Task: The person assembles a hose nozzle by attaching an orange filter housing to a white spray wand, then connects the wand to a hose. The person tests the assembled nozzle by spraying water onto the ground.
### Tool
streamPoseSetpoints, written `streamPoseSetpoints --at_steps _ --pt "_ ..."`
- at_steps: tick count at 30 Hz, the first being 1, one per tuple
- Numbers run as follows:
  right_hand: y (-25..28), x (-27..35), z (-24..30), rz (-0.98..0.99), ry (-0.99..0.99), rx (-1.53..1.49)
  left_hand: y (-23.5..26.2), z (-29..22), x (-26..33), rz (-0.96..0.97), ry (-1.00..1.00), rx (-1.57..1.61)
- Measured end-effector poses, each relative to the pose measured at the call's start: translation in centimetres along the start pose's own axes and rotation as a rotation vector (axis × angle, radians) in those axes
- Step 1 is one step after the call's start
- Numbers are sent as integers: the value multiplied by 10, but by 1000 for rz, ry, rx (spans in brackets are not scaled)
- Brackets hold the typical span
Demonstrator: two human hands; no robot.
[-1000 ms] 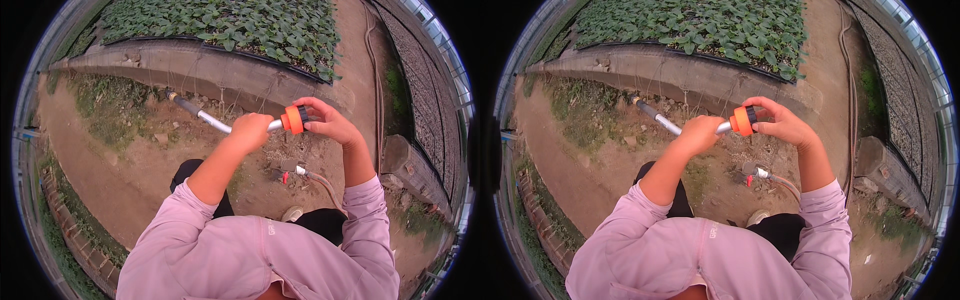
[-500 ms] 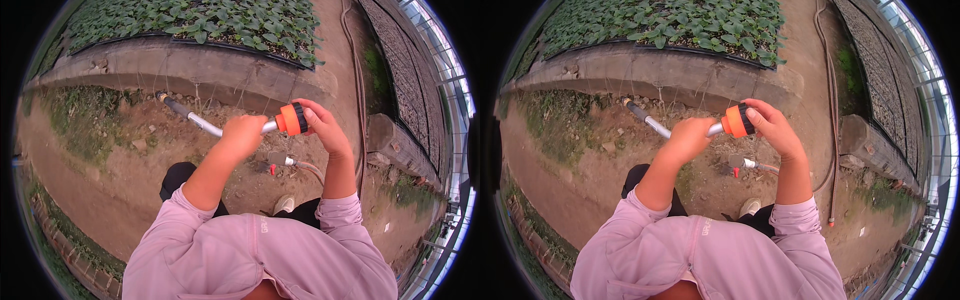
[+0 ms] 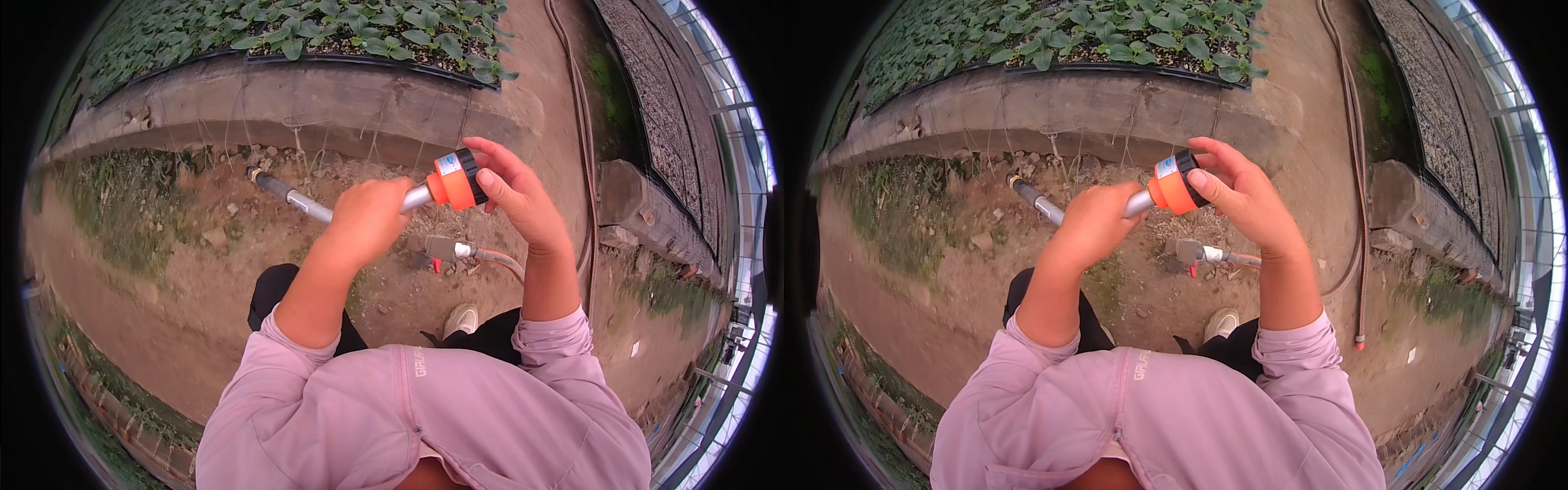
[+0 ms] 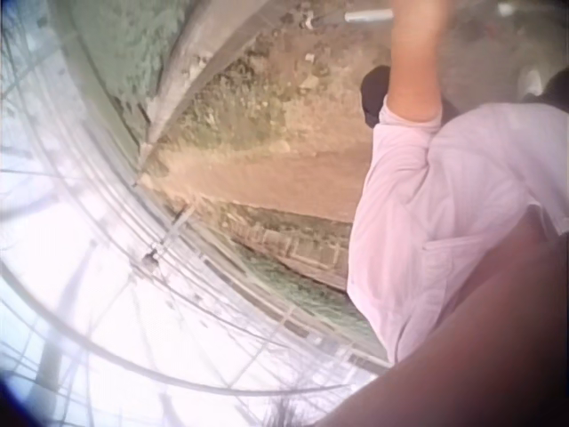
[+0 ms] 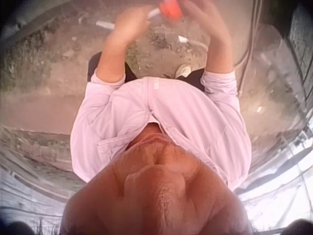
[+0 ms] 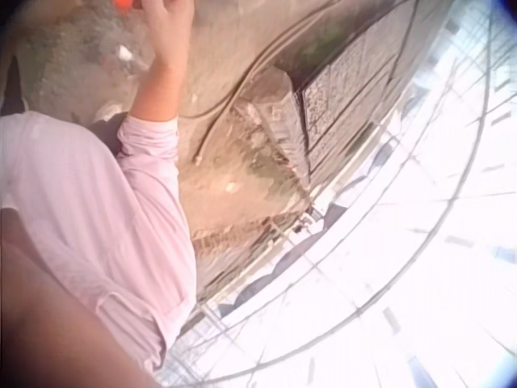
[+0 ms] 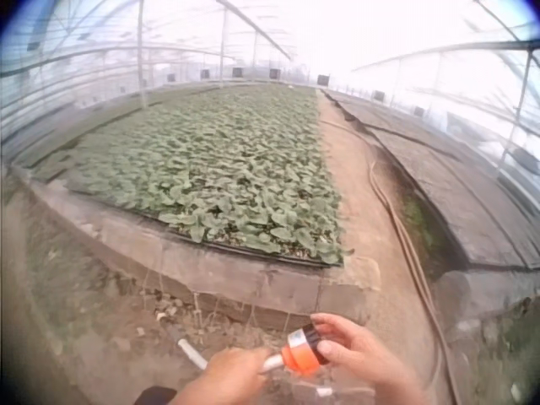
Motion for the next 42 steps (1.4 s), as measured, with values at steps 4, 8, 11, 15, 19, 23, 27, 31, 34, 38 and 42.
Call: streamPoseSetpoints --at_steps 4,8,11,15,19,23,27,31,34,38,42 --pt "-3 8 15 46 230 99 -2 -6 -2 27 -13 -11" --pt "-1 11 23 7 323 64 6 -11 -4 13 -11 155" --pt "8 10 14 -47 139 82 7 -16 -6 42 3 180" --pt "3 15 26 -10 288 78 4 -12 -5 101 25 334" --pt "0 25 39 -81 392 94 8 -19 -4 175 6 452" --pt "4 26 35 -101 185 176 8 -25 0 211 -37 495" --pt "-3 31 48 -42 361 126 9 -23 -1 204 -38 536" --pt "-6 29 46 -55 344 88 14 -26 0 192 -36 528" --pt "-6 22 34 -53 274 117 13 -24 1 220 -19 516" --pt "-6 26 42 1 475 30 11 -30 1 269 -51 567" --pt "-2 25 36 -46 244 101 9 -33 4 276 -39 562"
Point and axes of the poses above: each hand's wrist, its own x-axis away from the middle knuckle, its own y-axis out of the back of the hand, z = x × y, the point moved 7 cm from there along -x, towards the middle knuckle, and after that the axes turned 7 degrees about -z, right-handed, at the moved point
